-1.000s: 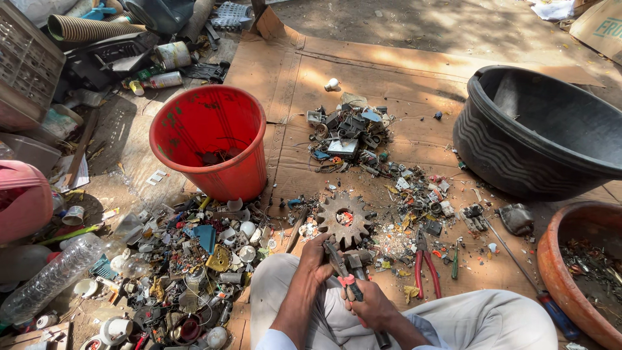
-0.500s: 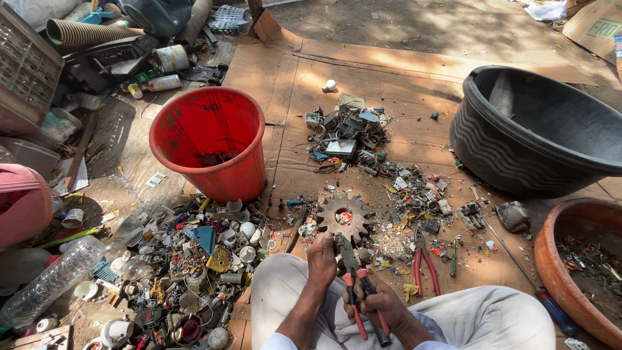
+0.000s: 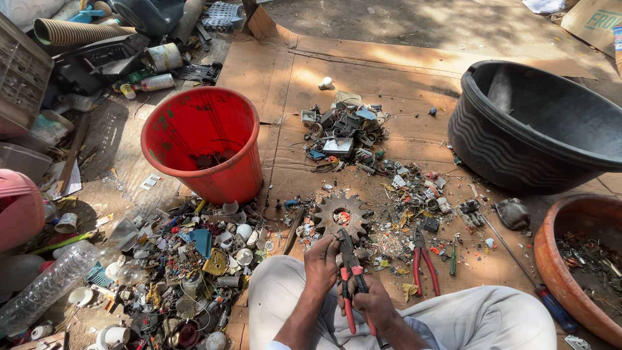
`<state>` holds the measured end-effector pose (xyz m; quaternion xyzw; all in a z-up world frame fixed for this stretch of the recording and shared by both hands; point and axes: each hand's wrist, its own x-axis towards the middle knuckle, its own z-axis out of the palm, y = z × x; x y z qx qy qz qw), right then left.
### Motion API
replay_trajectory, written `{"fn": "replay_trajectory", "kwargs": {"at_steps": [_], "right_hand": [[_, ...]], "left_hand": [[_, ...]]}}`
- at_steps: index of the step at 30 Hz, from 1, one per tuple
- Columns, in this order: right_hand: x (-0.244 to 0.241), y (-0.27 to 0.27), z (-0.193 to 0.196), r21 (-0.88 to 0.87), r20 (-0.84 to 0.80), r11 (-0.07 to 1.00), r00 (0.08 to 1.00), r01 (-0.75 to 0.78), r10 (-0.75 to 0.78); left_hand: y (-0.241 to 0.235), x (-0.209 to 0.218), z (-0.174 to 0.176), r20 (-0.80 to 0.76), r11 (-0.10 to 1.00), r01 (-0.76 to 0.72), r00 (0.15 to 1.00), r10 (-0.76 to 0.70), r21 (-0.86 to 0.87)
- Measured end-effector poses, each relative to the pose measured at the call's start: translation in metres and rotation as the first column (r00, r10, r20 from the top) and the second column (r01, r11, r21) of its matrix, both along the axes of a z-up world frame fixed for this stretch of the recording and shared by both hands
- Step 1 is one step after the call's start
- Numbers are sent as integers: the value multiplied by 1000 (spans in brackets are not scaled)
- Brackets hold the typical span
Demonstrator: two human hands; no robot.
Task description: The person sits on a cardboard sheet and uses a hammer to strike a metal gear-like object, breaking it into smaller pieces. They then use pliers to manipulate and separate small electronic components from the debris, occasionally picking up and discarding parts into a nearby bucket.
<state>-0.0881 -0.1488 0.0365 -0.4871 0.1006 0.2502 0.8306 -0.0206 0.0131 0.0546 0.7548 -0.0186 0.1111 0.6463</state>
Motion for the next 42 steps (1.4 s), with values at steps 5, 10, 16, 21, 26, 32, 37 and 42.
{"fn": "replay_trajectory", "kwargs": {"at_steps": [5, 10, 16, 21, 26, 32, 37, 42], "right_hand": [[5, 8, 6, -7, -47, 995, 994, 100, -100], [5, 11, 28, 91, -58, 989, 992, 115, -110], [11, 5, 27, -563, 299, 811, 954, 158, 22], [6, 1, 11, -849, 362, 474, 910, 234, 200], [65, -39, 7, -834, -85, 534, 924, 139, -373], [55, -71, 35, -839, 179, 510, 981, 189, -69], [44, -22, 68, -865, -77, 501, 986, 9, -151], [33, -1, 100, -847, 522, 399, 687, 350, 505]], "left_hand": [[-5, -1, 5, 190, 996, -78, 978, 83, -35], [-5, 6, -19, 159, 983, 4, 987, 26, -184], [2, 16, -49, -111, 871, 182, 960, -259, -456], [10, 12, -52, -28, 142, 81, 774, -633, -986], [0, -27, -49, -44, 298, 347, 584, -811, -889], [8, 12, -37, 61, 70, 149, 728, -683, -986], [5, 7, -34, -43, 110, 29, 803, -595, -994], [-3, 10, -45, -181, 346, 6, 845, -503, -938]]}}
